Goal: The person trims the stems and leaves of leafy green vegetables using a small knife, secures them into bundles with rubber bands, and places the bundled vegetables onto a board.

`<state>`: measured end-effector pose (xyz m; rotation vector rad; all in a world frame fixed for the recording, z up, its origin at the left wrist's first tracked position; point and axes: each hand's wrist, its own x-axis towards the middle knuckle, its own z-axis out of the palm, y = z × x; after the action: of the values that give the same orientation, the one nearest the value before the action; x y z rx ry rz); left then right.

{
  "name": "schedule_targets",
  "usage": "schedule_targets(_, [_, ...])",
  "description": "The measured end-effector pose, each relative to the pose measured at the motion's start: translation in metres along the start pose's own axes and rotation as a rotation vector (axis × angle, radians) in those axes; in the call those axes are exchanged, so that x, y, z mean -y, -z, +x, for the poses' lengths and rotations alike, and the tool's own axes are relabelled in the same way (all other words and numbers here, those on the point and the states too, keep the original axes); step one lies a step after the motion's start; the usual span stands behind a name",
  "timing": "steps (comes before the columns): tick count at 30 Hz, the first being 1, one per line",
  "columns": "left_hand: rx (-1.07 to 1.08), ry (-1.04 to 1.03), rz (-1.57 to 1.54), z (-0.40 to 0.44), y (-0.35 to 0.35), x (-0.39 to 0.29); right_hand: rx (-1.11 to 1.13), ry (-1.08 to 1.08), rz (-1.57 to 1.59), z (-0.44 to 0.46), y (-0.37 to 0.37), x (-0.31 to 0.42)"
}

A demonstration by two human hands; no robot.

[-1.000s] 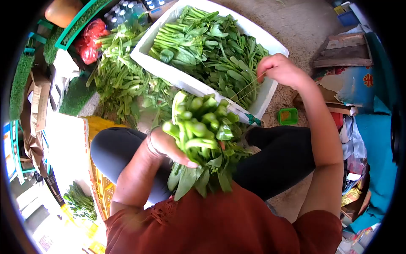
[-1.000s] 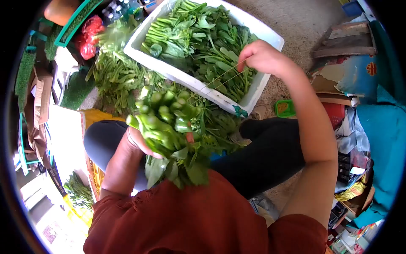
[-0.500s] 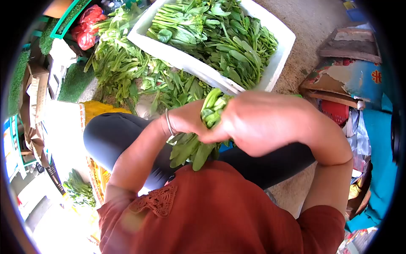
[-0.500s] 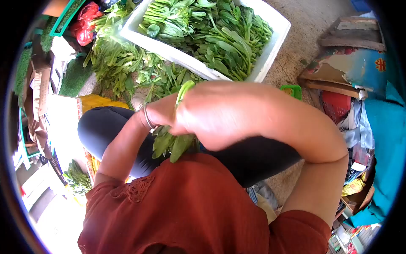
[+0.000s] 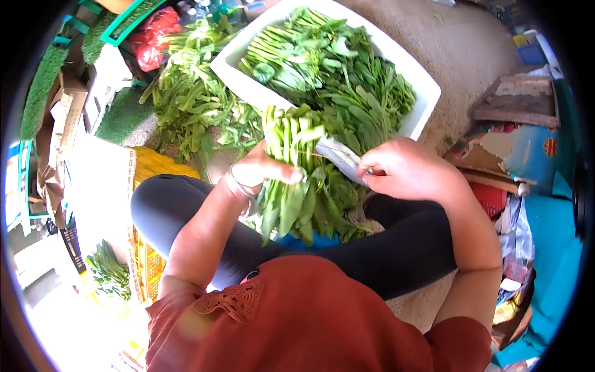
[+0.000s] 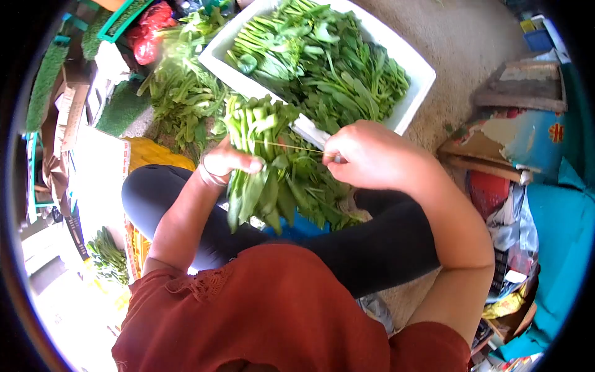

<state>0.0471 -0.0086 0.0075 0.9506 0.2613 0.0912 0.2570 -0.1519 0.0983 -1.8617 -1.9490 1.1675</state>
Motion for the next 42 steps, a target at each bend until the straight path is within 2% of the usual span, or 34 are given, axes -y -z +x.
schedule_targets(1, [-0.112,0.037,-0.013,0.001,-0.005,-0.009,-0.076,-0.077,-0.036,-0.005,0.01,0.022])
schedule_targets(2, [-0.222,0.073,-0.03,0.003,-0.011,-0.017,-0.071,-0.005,-0.091,-0.01,0.019,0.036])
schedule_targets(3, [-0.274,0.093,-0.033,0.005,-0.007,-0.015,-0.087,0.232,-0.157,-0.014,0.021,0.046])
schedule_targets(4, [-0.272,0.096,-0.102,0.009,-0.008,-0.012,-0.15,0.366,-0.035,-0.013,0.017,0.056])
schedule_targets(5, [-0.287,0.087,-0.112,0.013,-0.012,-0.012,-0.11,0.424,0.097,-0.011,0.014,0.07])
schedule_targets(6, [-0.3,0.082,-0.121,0.018,-0.017,-0.012,-0.141,0.62,0.178,-0.002,0.007,0.078])
schedule_targets(7, [-0.281,0.063,-0.086,0.02,-0.024,-0.017,-0.094,0.679,0.241,0.004,-0.001,0.084])
schedule_targets(8, [-0.255,0.018,-0.094,0.028,-0.02,-0.006,-0.211,0.814,0.308,0.013,-0.007,0.091])
schedule_targets(10, [-0.273,0.013,-0.056,0.03,-0.039,-0.02,-0.358,0.951,0.309,0.027,-0.018,0.099])
schedule_targets(11, [-0.218,-0.062,-0.031,0.036,-0.034,-0.017,-0.36,0.951,0.301,0.03,-0.018,0.1])
schedule_targets(13, [-0.305,-0.116,0.009,0.039,-0.04,-0.025,-0.571,0.978,-0.029,0.039,-0.013,0.101])
schedule_targets(14, [-0.365,-0.197,-0.136,0.041,-0.038,-0.026,-0.566,0.901,-0.068,0.04,0.0,0.098])
schedule_targets(16, [-0.486,-0.359,-0.437,0.044,-0.035,-0.03,-0.86,0.751,-0.063,0.053,0.009,0.073])
schedule_targets(17, [-0.563,-0.342,-0.372,0.045,-0.035,-0.036,-0.991,0.663,-0.046,0.059,0.014,0.06])
schedule_targets(18, [-0.548,-0.418,-0.331,0.047,-0.03,-0.035,-1.165,0.593,0.023,0.068,0.022,0.052])
schedule_targets(19, [-0.578,-0.463,-0.274,0.047,-0.031,-0.037,-1.201,0.367,-0.004,0.072,0.027,0.041])
schedule_targets(21, [-0.596,-0.544,-0.209,0.05,-0.033,-0.036,-1.212,0.185,0.249,0.091,0.032,0.018])
schedule_targets(22, [-0.592,-0.546,-0.214,0.051,-0.033,-0.035,-1.194,0.165,0.486,0.1,0.033,0.01])
schedule_targets(24, [-0.686,-0.62,-0.019,0.053,-0.032,-0.034,-1.023,-0.032,0.246,0.102,0.037,0.008])
schedule_targets(27, [-0.738,-0.527,0.157,0.051,-0.021,-0.032,-0.667,-0.103,0.197,0.094,0.033,0.037])
schedule_targets(28, [-0.737,-0.522,0.268,0.05,-0.02,-0.032,-0.577,-0.122,0.175,0.093,0.032,0.042])
schedule_targets(29, [-0.679,-0.636,0.587,0.051,-0.02,-0.033,-0.551,-0.127,0.092,0.093,0.03,0.043])
schedule_targets(30, [-0.771,-0.634,0.666,0.055,-0.015,-0.031,-0.525,-0.135,0.009,0.092,0.028,0.044])
schedule_targets(32, [-0.848,-0.349,1.041,0.041,-0.012,-0.017,-0.503,-0.198,-0.064,0.091,0.023,0.052])
schedule_targets(34, [-0.879,-0.147,1.205,0.032,-0.03,-0.031,-0.452,-0.233,-0.156,0.093,0.014,0.051])
schedule_targets(35, [-0.842,-0.183,1.353,0.03,-0.03,-0.026,-0.408,-0.283,-0.17,0.096,0.012,0.047])
schedule_targets(37, [-0.732,-0.182,1.571,0.028,-0.029,-0.017,-0.376,-0.313,-0.079,0.097,0.007,0.039])
schedule_targets(38, [-0.727,-0.18,1.566,0.028,-0.028,-0.014,-0.338,-0.333,-0.018,0.096,0.007,0.036])
schedule_targets(40, [-0.578,-0.333,1.675,0.027,-0.023,-0.007,-0.27,-0.363,0.117,0.098,0.004,0.022])
schedule_targets(41, [-0.492,-0.418,1.646,0.027,-0.018,-0.007,-0.21,-0.322,0.315,0.1,0.002,0.013])
schedule_targets(42, [-0.494,-0.412,1.639,0.025,-0.018,-0.007,-0.193,-0.335,0.57,0.099,-0.002,0.012])
